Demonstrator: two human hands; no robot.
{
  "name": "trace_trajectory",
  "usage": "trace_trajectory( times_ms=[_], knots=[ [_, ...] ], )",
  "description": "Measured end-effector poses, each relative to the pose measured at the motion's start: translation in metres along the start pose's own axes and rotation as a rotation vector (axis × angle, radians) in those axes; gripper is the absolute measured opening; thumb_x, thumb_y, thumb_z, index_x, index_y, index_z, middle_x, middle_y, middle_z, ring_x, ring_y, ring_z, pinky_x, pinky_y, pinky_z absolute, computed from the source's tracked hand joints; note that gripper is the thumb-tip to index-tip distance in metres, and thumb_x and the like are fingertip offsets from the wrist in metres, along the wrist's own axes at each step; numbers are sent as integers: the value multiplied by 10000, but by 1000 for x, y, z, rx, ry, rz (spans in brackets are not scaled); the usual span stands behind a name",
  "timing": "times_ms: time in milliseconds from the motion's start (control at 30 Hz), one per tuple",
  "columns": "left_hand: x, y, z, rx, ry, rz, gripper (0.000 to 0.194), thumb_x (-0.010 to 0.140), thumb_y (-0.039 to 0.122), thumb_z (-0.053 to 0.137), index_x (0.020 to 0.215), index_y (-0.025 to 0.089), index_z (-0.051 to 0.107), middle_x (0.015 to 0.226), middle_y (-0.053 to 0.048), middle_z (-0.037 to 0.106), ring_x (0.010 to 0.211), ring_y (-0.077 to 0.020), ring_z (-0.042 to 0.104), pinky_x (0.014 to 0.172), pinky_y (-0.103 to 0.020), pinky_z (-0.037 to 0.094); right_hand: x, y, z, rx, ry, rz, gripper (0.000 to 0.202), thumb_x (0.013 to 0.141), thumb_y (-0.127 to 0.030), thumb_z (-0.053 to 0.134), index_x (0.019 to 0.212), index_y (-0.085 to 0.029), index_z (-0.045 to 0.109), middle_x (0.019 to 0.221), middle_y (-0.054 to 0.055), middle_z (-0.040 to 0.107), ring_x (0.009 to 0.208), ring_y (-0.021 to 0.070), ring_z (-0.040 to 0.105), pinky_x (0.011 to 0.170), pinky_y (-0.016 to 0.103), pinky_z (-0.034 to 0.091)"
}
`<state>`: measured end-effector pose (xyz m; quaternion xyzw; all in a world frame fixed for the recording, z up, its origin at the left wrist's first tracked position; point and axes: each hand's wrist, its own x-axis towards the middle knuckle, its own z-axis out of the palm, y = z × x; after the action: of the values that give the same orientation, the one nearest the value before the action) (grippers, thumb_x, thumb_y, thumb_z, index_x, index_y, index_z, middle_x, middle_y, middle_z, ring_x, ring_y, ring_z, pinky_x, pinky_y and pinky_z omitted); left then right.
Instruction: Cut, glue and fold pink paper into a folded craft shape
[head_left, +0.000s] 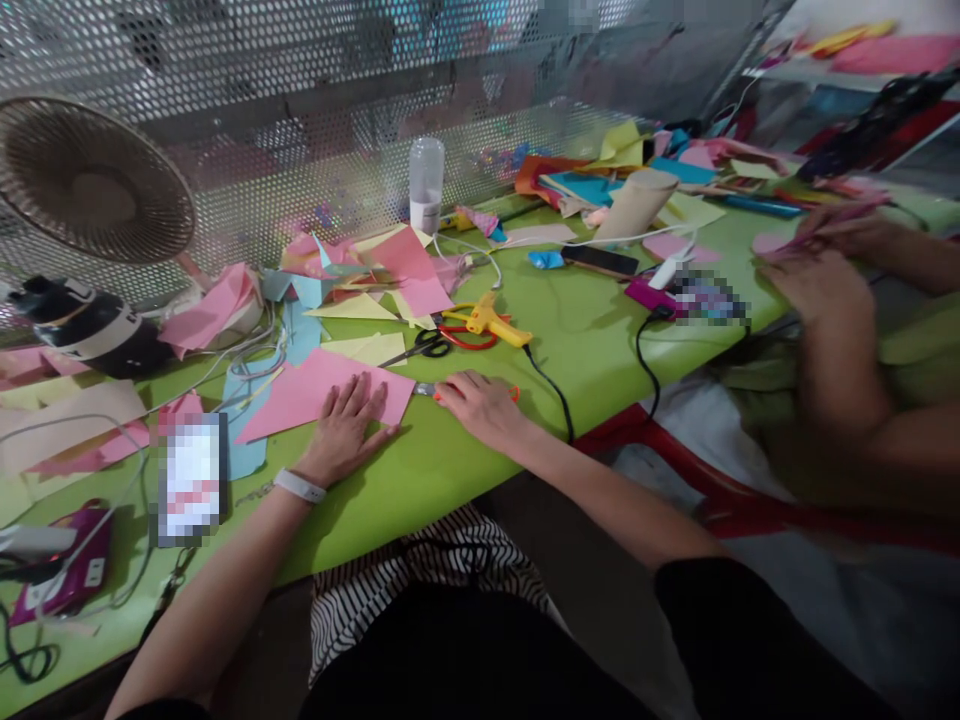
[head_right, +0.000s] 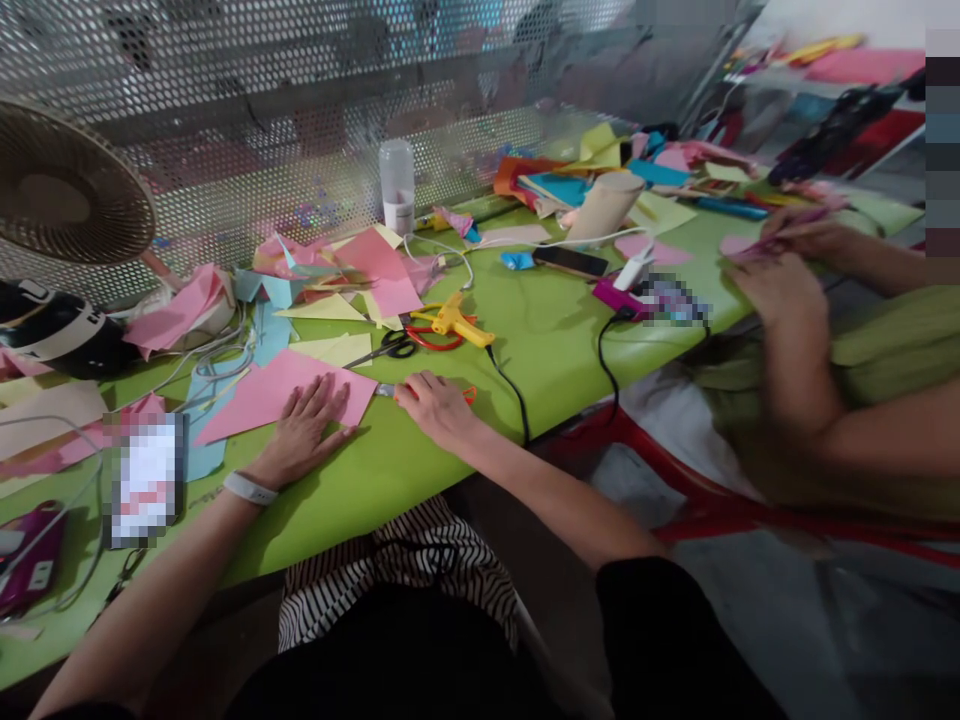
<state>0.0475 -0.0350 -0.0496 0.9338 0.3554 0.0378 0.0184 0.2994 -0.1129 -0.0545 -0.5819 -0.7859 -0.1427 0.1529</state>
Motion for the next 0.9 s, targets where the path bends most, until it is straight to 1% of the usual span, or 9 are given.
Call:
trace_trajectory(
  times_ms=[100, 200, 300, 467, 600, 900],
  knots=[
    [0, 2, -3, -15, 16, 4, 769, 947, 681, 290, 1563, 223, 242, 1649, -106, 144, 1526, -287, 101, 1222, -505, 110, -3, 0, 1, -5, 17, 11, 299, 1014, -177, 398, 1047, -168, 695, 925, 102, 668, 833, 199, 576, 674, 322, 429],
    [0, 2, -4, -30, 1, 16, 744, 962, 665, 244, 1565, 229, 233, 1637, -79, 213, 1522, -270, 142, 1225, -513, 96, -4, 1, 1, -7, 24, 18, 301, 1018, -192, 395, 1051, -168, 693, 925, 103, 671, 838, 203, 573, 672, 331, 423],
    [1, 3, -6, -31, -30, 23, 741, 967, 658, 220, 1563, 217, 239, 1620, -75, 268, 1513, -259, 186, 1228, -515, 80, -4, 1, 1, -7, 36, 35, 298, 1022, -209, 398, 1052, -160, 691, 931, 104, 678, 844, 205, 574, 673, 331, 415],
    [2, 5, -10, -22, -39, 15, 773, 955, 677, 235, 1562, 198, 243, 1622, -90, 251, 1513, -266, 184, 1229, -513, 90, -2, -1, 1, -24, 33, 15, 291, 1020, -194, 409, 1042, -151, 696, 930, 96, 689, 841, 199, 587, 692, 322, 421],
    [2, 5, -10, -14, -41, 12, 776, 956, 676, 233, 1555, 184, 261, 1622, -94, 242, 1513, -264, 181, 1228, -515, 93, 0, 0, 2, -38, 36, 13, 288, 1019, -184, 408, 1059, -151, 692, 930, 94, 687, 849, 198, 583, 690, 321, 419],
    [1, 3, -8, -27, -38, 24, 760, 956, 674, 259, 1545, 194, 281, 1620, -89, 256, 1512, -264, 185, 1226, -529, 104, -4, 9, 2, 6, 48, 3, 290, 1020, -203, 414, 1051, -148, 698, 922, 99, 680, 849, 204, 575, 692, 341, 421]
  ],
)
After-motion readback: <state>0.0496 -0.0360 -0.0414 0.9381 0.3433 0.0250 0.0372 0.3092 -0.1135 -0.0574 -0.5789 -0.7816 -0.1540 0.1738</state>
